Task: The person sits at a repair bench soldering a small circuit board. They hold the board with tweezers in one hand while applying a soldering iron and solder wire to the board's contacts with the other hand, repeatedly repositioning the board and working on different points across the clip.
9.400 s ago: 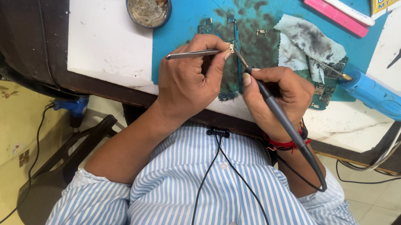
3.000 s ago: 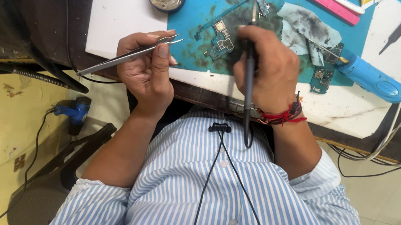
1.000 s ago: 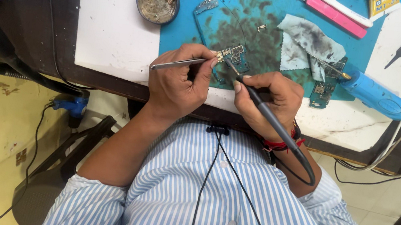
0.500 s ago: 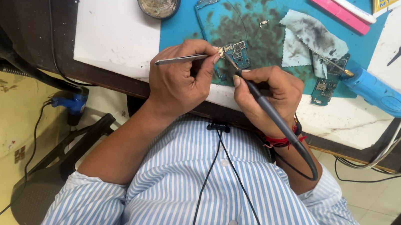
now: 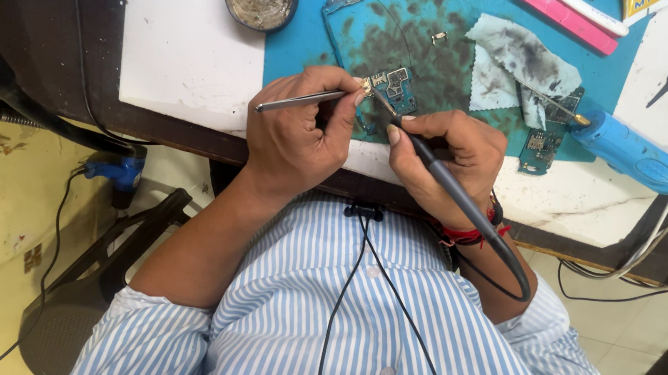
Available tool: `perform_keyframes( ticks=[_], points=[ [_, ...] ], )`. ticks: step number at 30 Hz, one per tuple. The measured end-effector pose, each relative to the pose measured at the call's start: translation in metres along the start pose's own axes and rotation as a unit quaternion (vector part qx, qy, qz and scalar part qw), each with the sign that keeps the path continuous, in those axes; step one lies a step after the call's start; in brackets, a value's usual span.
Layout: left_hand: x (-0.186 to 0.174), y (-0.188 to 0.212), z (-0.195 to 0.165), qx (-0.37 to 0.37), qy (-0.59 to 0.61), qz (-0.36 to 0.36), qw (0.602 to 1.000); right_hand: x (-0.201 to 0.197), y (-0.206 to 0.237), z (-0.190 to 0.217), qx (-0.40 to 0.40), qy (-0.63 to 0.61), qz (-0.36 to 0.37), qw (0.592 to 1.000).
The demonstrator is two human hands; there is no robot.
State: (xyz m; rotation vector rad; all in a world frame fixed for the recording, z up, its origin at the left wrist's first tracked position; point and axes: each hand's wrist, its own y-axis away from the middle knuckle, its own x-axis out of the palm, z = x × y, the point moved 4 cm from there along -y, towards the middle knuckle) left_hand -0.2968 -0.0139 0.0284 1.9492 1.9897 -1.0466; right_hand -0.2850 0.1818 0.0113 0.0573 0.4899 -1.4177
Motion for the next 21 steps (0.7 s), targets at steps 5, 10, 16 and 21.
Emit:
perform_keyframes(
  ticks=[5,10,16,21],
  points=[
    [-0.0011,-0.0008,0.0012,-0.006,0.005,0.001,1.000,0.0010,-0.0009,0.0000,0.010,-0.011,-0.008,1.000],
    [-0.0004,-0.0019,0.0015,-0.004,0.005,0.002,1.000,-0.0002,-0.0012,0.0000,0.008,0.005,-0.005,1.000],
    [-0.0021,0.0000,0.0028,-0.003,0.004,0.004,1.000,0.0021,-0.0004,-0.0005,0.015,-0.003,-0.004,1.000],
    [-0.0029,0.0013,0.0042,-0.004,0.008,0.003,1.000,0.0037,0.0007,-0.0001,0.007,-0.008,-0.010,1.000]
  ],
)
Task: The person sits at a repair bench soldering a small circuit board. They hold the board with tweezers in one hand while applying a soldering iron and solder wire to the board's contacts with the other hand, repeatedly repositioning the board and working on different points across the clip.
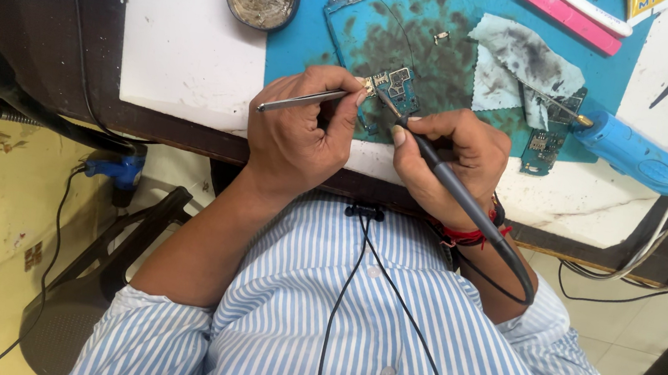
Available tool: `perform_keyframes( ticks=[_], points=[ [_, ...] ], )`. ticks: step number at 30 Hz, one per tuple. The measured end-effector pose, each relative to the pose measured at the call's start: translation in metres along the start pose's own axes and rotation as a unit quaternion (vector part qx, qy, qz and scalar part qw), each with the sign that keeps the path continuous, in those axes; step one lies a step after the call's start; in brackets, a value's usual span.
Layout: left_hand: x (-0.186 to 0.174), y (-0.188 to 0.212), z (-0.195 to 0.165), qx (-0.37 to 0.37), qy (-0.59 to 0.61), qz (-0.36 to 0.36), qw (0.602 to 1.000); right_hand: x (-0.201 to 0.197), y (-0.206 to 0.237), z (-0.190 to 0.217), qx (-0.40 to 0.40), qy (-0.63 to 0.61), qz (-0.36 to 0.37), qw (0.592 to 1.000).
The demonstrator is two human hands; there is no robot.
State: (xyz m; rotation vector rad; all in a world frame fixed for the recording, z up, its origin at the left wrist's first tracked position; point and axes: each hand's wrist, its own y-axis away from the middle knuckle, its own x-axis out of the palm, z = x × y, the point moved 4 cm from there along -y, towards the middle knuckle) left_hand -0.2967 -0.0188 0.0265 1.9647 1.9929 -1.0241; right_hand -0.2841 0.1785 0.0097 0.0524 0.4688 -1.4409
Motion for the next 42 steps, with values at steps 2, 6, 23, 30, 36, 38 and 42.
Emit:
perform_keyframes(
  ticks=[2,6,23,30,36,38,42],
  points=[
    [-0.001,0.000,0.000,0.002,0.000,-0.001,1.000,0.001,0.001,0.000,-0.001,0.009,0.002,1.000],
    [-0.003,0.001,0.000,0.004,-0.003,-0.001,1.000,0.002,0.003,0.000,0.004,0.007,0.000,1.000],
    [-0.007,0.019,-0.003,-0.005,0.002,0.004,1.000,0.006,0.020,0.005,-0.003,-0.007,0.006,1.000],
    [-0.010,0.032,-0.006,-0.005,-0.002,-0.001,1.000,0.010,0.033,0.009,0.014,0.004,-0.001,1.000],
    [-0.016,0.043,-0.007,-0.004,-0.004,0.000,1.000,0.019,0.041,0.015,-0.003,0.014,0.000,1.000],
    [-0.017,0.047,-0.007,-0.008,0.000,-0.001,1.000,0.020,0.043,0.017,-0.001,0.001,0.000,1.000],
    [-0.019,0.053,-0.009,-0.009,-0.004,0.003,1.000,0.021,0.049,0.020,-0.006,0.013,0.004,1.000]
  ],
)
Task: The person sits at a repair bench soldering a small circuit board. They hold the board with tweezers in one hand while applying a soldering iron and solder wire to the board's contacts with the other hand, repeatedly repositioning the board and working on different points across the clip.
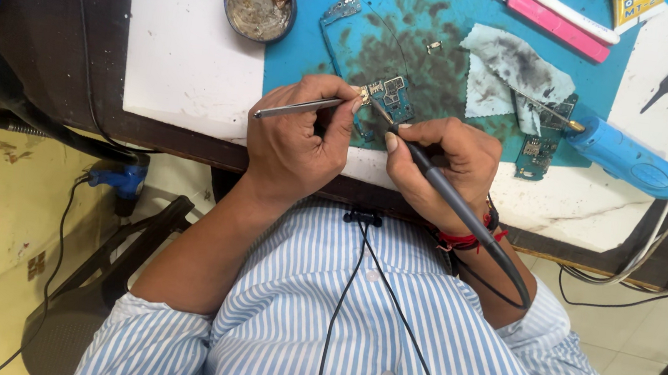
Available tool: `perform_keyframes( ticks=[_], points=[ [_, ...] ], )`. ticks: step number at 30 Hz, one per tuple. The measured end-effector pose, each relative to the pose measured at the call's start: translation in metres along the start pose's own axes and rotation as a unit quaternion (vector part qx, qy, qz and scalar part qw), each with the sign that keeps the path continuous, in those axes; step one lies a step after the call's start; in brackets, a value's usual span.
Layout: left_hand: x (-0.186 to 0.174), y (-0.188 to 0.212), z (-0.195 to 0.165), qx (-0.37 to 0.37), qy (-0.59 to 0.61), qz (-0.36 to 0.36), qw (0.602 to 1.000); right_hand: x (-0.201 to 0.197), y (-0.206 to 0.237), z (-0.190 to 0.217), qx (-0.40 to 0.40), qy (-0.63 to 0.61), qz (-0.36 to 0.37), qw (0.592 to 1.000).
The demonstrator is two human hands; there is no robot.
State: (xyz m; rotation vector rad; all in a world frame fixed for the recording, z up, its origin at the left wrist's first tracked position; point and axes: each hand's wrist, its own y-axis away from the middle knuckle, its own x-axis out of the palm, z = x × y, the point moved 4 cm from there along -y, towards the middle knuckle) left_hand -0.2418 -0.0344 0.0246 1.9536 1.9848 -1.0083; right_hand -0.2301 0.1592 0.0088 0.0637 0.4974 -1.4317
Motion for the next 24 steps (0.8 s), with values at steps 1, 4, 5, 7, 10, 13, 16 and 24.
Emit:
perform_keyframes(
  ticks=[1,4,5,7,10,13,16,24],
  points=[
    [0.000,0.002,0.000,-0.002,0.003,0.000,1.000,0.000,0.001,0.001,0.001,-0.004,-0.001,1.000],
    [-0.002,0.006,-0.002,-0.002,0.006,-0.004,1.000,0.002,0.006,0.003,0.000,-0.006,-0.002,1.000],
    [-0.002,0.008,-0.002,0.000,0.006,-0.006,1.000,0.002,0.007,0.004,-0.002,0.001,0.000,1.000],
    [-0.002,0.010,-0.003,0.000,0.006,-0.005,1.000,0.003,0.010,0.004,0.002,0.000,-0.001,1.000],
    [-0.002,0.013,-0.003,-0.003,0.006,-0.001,1.000,0.003,0.012,0.004,0.006,-0.006,-0.004,1.000],
    [-0.002,0.014,-0.003,-0.001,0.003,-0.002,1.000,0.003,0.014,0.005,-0.003,0.008,0.000,1.000],
    [-0.002,0.015,-0.003,-0.002,0.004,-0.003,1.000,0.003,0.014,0.006,-0.007,0.011,-0.004,1.000],
    [-0.004,0.018,-0.004,-0.003,0.003,-0.004,1.000,0.005,0.017,0.009,-0.003,0.014,0.003,1.000]
  ],
)
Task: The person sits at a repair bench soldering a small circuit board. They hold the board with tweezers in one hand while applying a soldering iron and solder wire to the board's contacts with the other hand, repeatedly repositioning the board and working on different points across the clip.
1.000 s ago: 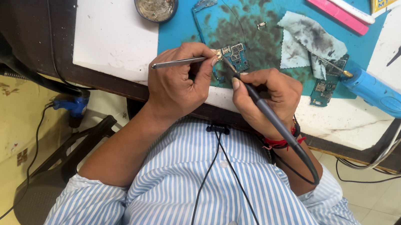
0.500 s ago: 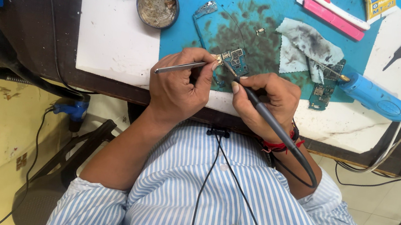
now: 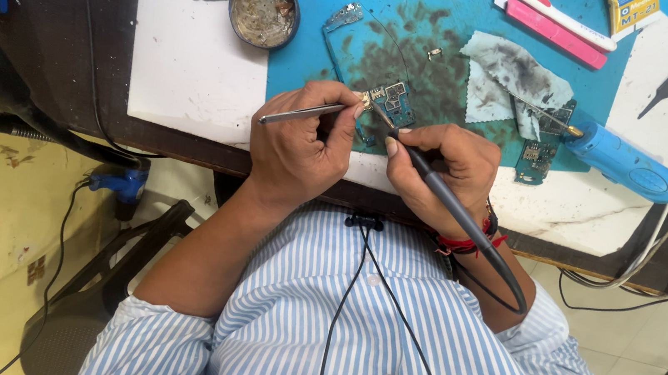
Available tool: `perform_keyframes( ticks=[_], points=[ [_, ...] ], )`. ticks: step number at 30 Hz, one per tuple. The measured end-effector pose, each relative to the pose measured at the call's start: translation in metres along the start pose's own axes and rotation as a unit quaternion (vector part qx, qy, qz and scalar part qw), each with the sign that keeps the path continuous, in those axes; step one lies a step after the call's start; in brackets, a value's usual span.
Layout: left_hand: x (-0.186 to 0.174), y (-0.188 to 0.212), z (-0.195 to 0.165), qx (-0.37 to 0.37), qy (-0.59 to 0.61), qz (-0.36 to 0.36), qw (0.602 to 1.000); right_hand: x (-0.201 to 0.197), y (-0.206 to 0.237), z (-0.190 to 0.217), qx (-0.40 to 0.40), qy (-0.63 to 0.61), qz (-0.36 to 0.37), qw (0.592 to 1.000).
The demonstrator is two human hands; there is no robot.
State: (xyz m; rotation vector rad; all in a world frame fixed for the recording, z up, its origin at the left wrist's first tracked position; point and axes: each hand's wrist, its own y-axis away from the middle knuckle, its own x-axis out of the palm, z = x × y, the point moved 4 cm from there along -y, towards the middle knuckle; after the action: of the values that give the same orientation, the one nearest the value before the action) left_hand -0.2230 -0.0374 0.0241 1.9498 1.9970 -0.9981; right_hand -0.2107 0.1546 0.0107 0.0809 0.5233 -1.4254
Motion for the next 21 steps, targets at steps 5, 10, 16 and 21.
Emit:
perform_keyframes(
  ticks=[5,10,16,21],
  points=[
    [0.0014,0.0030,-0.0024,-0.002,-0.006,0.000,1.000,-0.0012,0.0036,-0.0001,0.000,0.001,-0.004,1.000],
    [0.0016,0.0019,-0.0016,0.000,-0.004,0.000,1.000,-0.0009,0.0037,-0.0016,0.005,-0.006,-0.008,1.000],
    [0.0020,0.0020,-0.0021,0.001,-0.002,0.002,1.000,-0.0014,0.0031,-0.0012,0.001,-0.003,-0.009,1.000],
    [0.0028,0.0030,-0.0019,-0.001,-0.002,0.004,1.000,-0.0014,0.0038,-0.0012,0.001,0.005,-0.009,1.000]
  ],
)
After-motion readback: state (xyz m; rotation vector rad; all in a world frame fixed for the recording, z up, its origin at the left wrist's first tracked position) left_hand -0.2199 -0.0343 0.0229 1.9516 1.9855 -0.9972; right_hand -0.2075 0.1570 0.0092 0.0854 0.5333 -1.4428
